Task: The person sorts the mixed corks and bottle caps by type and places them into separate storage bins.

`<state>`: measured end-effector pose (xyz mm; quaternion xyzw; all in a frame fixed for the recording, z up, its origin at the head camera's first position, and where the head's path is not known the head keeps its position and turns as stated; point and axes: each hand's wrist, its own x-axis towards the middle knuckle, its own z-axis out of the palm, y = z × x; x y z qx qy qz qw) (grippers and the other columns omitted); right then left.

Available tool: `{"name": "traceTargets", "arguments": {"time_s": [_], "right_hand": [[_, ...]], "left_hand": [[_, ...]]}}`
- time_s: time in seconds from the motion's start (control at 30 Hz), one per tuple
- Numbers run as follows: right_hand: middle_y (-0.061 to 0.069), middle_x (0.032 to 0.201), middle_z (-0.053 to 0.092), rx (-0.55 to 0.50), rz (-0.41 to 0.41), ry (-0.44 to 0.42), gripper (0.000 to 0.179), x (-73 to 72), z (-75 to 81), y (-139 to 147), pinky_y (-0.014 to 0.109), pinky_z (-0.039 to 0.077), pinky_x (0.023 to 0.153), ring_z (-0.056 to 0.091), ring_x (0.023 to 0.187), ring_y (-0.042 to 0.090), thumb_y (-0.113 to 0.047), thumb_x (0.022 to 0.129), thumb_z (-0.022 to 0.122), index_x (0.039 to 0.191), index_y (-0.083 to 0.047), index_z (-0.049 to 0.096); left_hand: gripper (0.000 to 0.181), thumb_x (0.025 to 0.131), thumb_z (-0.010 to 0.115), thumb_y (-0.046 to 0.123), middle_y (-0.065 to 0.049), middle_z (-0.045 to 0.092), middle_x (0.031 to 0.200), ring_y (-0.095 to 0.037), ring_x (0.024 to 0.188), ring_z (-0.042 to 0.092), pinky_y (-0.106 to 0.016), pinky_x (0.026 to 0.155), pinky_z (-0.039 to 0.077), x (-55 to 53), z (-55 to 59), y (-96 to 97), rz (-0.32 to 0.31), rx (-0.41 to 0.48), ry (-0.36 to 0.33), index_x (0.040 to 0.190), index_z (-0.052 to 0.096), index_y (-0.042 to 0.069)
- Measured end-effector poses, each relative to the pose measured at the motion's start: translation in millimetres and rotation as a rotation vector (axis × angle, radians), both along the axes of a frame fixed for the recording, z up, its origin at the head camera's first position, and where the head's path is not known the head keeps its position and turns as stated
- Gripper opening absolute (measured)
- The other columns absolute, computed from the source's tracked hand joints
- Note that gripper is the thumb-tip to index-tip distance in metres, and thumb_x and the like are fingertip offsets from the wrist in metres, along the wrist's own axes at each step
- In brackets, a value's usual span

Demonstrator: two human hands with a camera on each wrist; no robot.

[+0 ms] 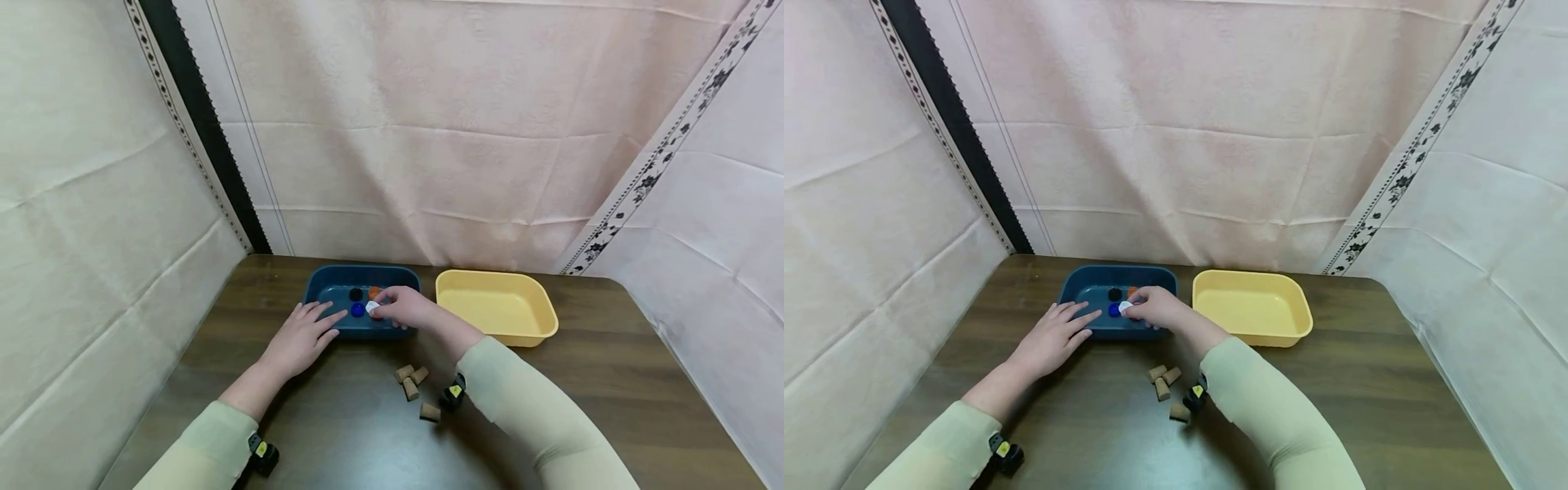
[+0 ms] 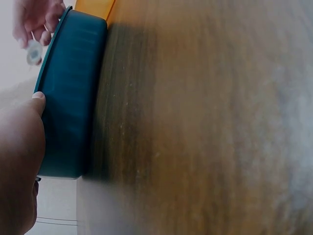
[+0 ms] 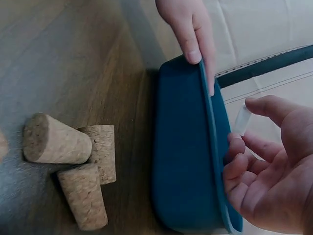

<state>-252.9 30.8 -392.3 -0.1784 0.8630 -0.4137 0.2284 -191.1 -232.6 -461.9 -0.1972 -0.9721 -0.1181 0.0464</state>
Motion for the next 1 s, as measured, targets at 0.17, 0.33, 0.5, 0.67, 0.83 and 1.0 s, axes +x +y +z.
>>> {"name": "traceTargets", "arguments": {"time_s": [0.17, 0.33, 0.5, 0.67, 0.83, 1.0], "right_hand": [[0.019, 0.099, 0.068, 0.039, 0.005, -0.044, 0.026, -12.1, -8.5, -12, 0.027, 0.048, 0.059, 0.057, 0.066, 0.02, -0.036, 0.093, 0.071, 0.108, -0.015, 0.067], [0.009, 0.093, 0.067, 0.145, 0.057, -0.016, 0.022, -19.7, -13.5, -23, 0.03, 0.049, 0.065, 0.058, 0.075, 0.021, -0.033, 0.093, 0.071, 0.106, -0.015, 0.068], [0.004, 0.089, 0.064, 0.278, 0.116, 0.027, 0.02, -22.4, -15.0, -34, 0.035, 0.049, 0.075, 0.058, 0.085, 0.021, -0.033, 0.093, 0.07, 0.1, -0.014, 0.072], [0.002, 0.077, 0.06, 0.363, 0.145, 0.078, 0.019, -23.5, -18.2, -41, 0.033, 0.048, 0.075, 0.057, 0.078, 0.018, -0.032, 0.095, 0.067, 0.09, -0.014, 0.072], [0.0, 0.067, 0.051, 0.407, 0.154, 0.114, 0.024, -24.5, -23.0, -47, 0.031, 0.047, 0.07, 0.053, 0.066, 0.017, -0.029, 0.097, 0.064, 0.08, -0.013, 0.068], [0.001, 0.073, 0.057, 0.454, 0.144, 0.136, 0.018, -25.5, -26.0, -51, 0.032, 0.049, 0.074, 0.057, 0.071, 0.018, -0.028, 0.097, 0.065, 0.087, -0.014, 0.069]], "left_hand": [[0.049, 0.103, 0.047, 0.047, -0.006, 0.037, 0.157, -0.035, 0.145, 0.028, -0.058, 0.119, 0.014, -0.3, 0.1, -0.4, 0.001, 0.0, -0.004, 0.151, 0.042, 0.036], [0.048, 0.104, 0.046, 0.046, -0.005, 0.038, 0.157, -0.034, 0.145, 0.029, -0.058, 0.119, 0.014, 0.3, 2.2, -0.5, 0.002, -0.006, -0.004, 0.151, 0.042, 0.036], [0.048, 0.104, 0.044, 0.047, -0.004, 0.037, 0.157, -0.032, 0.145, 0.029, -0.056, 0.119, 0.014, 0.6, 3.2, -0.7, -0.001, -0.023, 0.0, 0.151, 0.041, 0.037], [0.048, 0.105, 0.043, 0.048, -0.005, 0.038, 0.157, -0.032, 0.145, 0.029, -0.056, 0.119, 0.014, 0.4, 2.8, -0.1, -0.005, -0.017, 0.001, 0.151, 0.042, 0.036], [0.048, 0.105, 0.042, 0.048, -0.004, 0.037, 0.157, -0.032, 0.145, 0.029, -0.056, 0.119, 0.013, 0.6, 4.5, 0.7, -0.007, -0.018, -0.003, 0.151, 0.042, 0.036], [0.048, 0.105, 0.042, 0.047, -0.004, 0.038, 0.157, -0.032, 0.145, 0.029, -0.056, 0.119, 0.013, 0.9, 6.2, 0.6, -0.008, -0.021, -0.007, 0.151, 0.042, 0.036]]}}
